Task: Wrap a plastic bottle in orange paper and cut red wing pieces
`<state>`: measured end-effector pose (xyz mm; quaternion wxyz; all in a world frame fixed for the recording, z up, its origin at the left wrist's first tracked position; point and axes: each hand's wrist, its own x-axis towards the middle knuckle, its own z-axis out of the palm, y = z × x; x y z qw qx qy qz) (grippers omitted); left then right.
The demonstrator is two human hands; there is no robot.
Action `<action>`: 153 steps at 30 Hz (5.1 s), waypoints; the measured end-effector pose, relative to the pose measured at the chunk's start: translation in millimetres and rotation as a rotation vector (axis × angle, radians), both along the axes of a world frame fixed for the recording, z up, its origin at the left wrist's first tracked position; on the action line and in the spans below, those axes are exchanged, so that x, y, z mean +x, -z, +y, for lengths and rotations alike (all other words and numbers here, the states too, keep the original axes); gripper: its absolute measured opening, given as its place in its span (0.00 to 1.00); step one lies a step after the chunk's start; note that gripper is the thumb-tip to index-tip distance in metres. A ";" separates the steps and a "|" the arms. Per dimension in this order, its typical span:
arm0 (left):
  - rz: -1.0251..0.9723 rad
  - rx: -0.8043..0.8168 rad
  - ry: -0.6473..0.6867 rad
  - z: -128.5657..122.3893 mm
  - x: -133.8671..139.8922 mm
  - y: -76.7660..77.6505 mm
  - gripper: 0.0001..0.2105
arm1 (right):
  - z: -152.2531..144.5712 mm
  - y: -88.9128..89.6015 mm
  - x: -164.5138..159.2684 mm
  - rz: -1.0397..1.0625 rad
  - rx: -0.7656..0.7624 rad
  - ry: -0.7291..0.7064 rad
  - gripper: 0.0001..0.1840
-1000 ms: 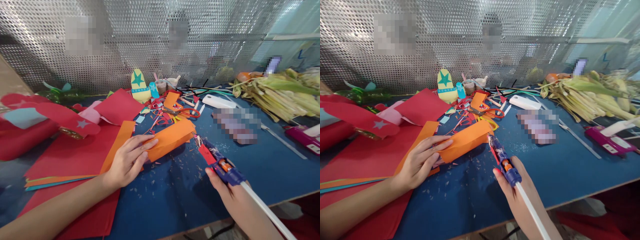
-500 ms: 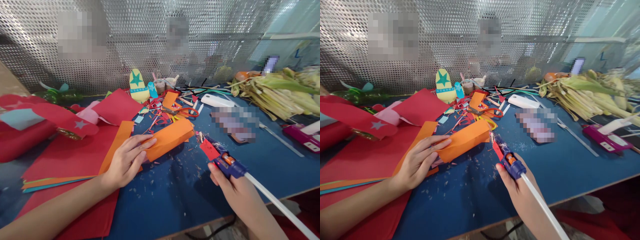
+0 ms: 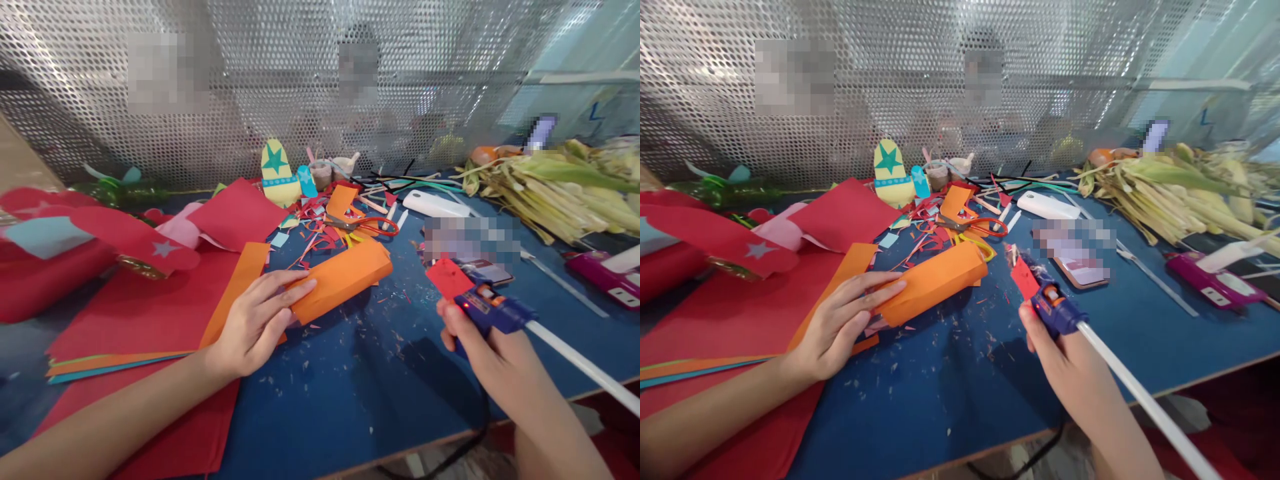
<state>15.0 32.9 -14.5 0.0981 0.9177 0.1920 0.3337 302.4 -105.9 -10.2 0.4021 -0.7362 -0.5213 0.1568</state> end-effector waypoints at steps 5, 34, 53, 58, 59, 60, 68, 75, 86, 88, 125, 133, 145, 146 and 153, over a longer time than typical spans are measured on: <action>-0.035 -0.041 -0.012 -1.8 0.2 -0.6 0.21 | 21.5 3.7 22.5 -0.539 0.031 -0.053 0.19; -0.114 0.156 -0.044 -5.1 16.6 -4.1 0.13 | 124.1 -62.3 -37.8 -0.739 -0.053 -0.927 0.20; 0.164 0.004 0.069 12.2 3.5 -15.5 0.15 | 139.5 -64.3 9.0 -0.437 -0.392 -0.903 0.29; 0.087 -0.142 0.038 12.3 5.8 -14.1 0.14 | 142.6 -68.0 19.0 -0.363 -0.468 -0.855 0.30; 0.075 -0.166 0.026 12.4 6.3 -13.7 0.14 | 143.8 -68.1 21.2 -0.347 -0.480 -0.870 0.30; 0.065 -0.182 0.018 12.8 6.7 -13.5 0.14 | 145.2 -68.0 23.4 -0.328 -0.493 -0.890 0.30; 0.006 -0.239 -0.012 21.1 6.7 -11.6 0.16 | 158.7 -65.5 39.3 -0.162 -0.514 -1.065 0.29; -0.024 -0.419 -0.068 23.0 2.9 -7.9 0.16 | 154.6 -54.0 33.7 0.020 -0.466 -0.910 0.26; 0.054 -0.118 0.012 16.2 -0.4 -5.6 0.17 | 148.6 -40.1 34.7 -0.086 -0.428 -0.957 0.28; 0.065 -0.050 0.007 13.4 -0.7 -4.3 0.16 | 145.4 -43.8 32.1 -0.136 -0.415 -0.973 0.29; -1.005 -1.253 -0.101 39.6 0.6 -6.8 0.31 | 143.3 -24.9 -7.9 0.863 0.067 -0.590 0.28; -0.586 -1.293 -0.062 29.4 -1.0 3.4 0.27 | 149.9 -26.3 -6.3 1.392 -0.225 -0.535 0.29; -0.955 -1.260 -0.031 26.7 1.7 -17.5 0.33 | 144.7 -20.7 1.0 0.728 -0.216 -0.715 0.33; -0.960 -1.257 -0.081 27.9 2.0 -17.6 0.31 | 146.6 -21.8 0.7 0.651 -0.186 -0.714 0.35; -0.971 -1.220 -0.276 38.8 2.1 -16.4 0.25 | 152.9 -35.6 23.4 -0.172 -0.041 -0.469 0.28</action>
